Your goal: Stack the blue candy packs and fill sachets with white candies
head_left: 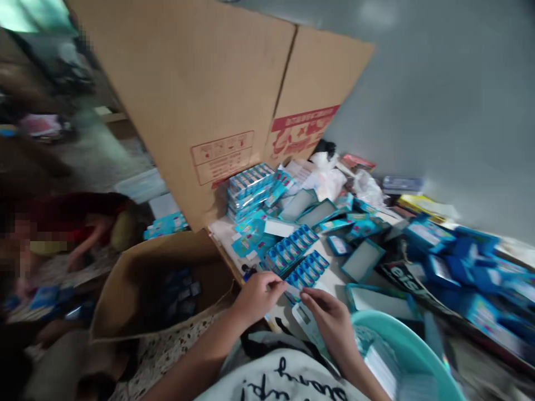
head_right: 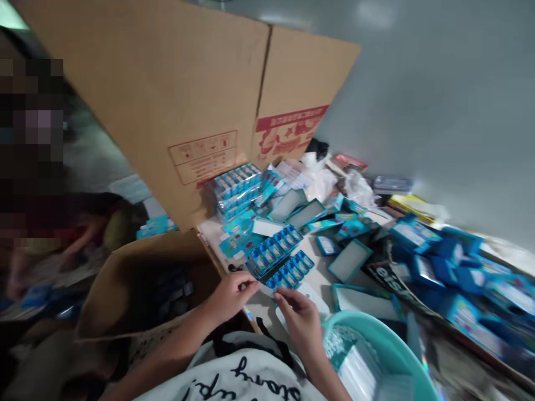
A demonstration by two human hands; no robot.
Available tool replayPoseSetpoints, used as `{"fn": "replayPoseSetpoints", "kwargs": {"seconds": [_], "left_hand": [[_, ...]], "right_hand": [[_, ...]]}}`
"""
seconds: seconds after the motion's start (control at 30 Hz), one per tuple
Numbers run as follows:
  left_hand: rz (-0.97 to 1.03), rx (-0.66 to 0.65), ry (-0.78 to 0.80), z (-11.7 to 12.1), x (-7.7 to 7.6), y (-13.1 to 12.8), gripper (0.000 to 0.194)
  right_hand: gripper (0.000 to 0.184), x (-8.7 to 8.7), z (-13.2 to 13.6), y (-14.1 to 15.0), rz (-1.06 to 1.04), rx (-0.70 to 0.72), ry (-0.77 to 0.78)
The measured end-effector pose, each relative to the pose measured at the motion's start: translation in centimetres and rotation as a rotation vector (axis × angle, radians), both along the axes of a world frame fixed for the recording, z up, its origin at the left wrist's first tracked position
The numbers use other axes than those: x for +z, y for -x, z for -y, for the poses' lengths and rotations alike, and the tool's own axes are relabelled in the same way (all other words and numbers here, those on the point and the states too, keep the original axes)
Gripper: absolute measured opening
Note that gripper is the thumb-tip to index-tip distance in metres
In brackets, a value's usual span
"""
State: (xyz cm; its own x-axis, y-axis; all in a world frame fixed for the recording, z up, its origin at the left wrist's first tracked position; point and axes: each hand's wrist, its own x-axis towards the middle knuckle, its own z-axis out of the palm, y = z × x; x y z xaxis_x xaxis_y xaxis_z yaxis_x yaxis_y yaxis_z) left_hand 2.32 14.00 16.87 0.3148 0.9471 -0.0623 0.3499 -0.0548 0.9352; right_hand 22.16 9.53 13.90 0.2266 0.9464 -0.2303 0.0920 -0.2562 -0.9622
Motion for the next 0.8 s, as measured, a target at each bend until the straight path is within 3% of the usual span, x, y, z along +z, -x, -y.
{"fn": "replayPoseSetpoints", "kwargs": {"seconds": [0.3, 0.43, 0.5, 0.57, 0.67, 0.8], "left_hand": [[-0.058, -0.13, 0.076, -4.5, -2.7, 0.9, 0.037], [-0.045, -0.198, 0.148, -5.9, -2.6, 1.6, 0.037], [-0.033, -0.227, 0.153, -6.6, -2.2, 2.2, 0.034], [-0.052, -0.259, 0.1, -7.3, -1.6, 3.0, 0.029], [-0.164, -0.3, -0.037, -8.3, -0.6, 4.2, 0.023], [-0.29, -0.394, -0.147, -8.3, 1.0, 5.4, 0.013]], "right_hand": [[0.036, -1.2, -2.2, 1.9, -0.194, -0.059, 0.005], [0.034, -2.2, -3.1, 2.1, -0.152, -0.006, 0.044], [0.03, -2.3, -3.7, 2.2, -0.017, 0.029, 0.021], [0.035, -1.5, -4.5, 2.1, 0.249, -0.005, -0.041], [0.063, 0.8, -5.7, 2.2, 0.605, -0.027, -0.187], [0.043, 3.9, -7.3, 3.7, 0.68, 0.41, -0.368]]}}
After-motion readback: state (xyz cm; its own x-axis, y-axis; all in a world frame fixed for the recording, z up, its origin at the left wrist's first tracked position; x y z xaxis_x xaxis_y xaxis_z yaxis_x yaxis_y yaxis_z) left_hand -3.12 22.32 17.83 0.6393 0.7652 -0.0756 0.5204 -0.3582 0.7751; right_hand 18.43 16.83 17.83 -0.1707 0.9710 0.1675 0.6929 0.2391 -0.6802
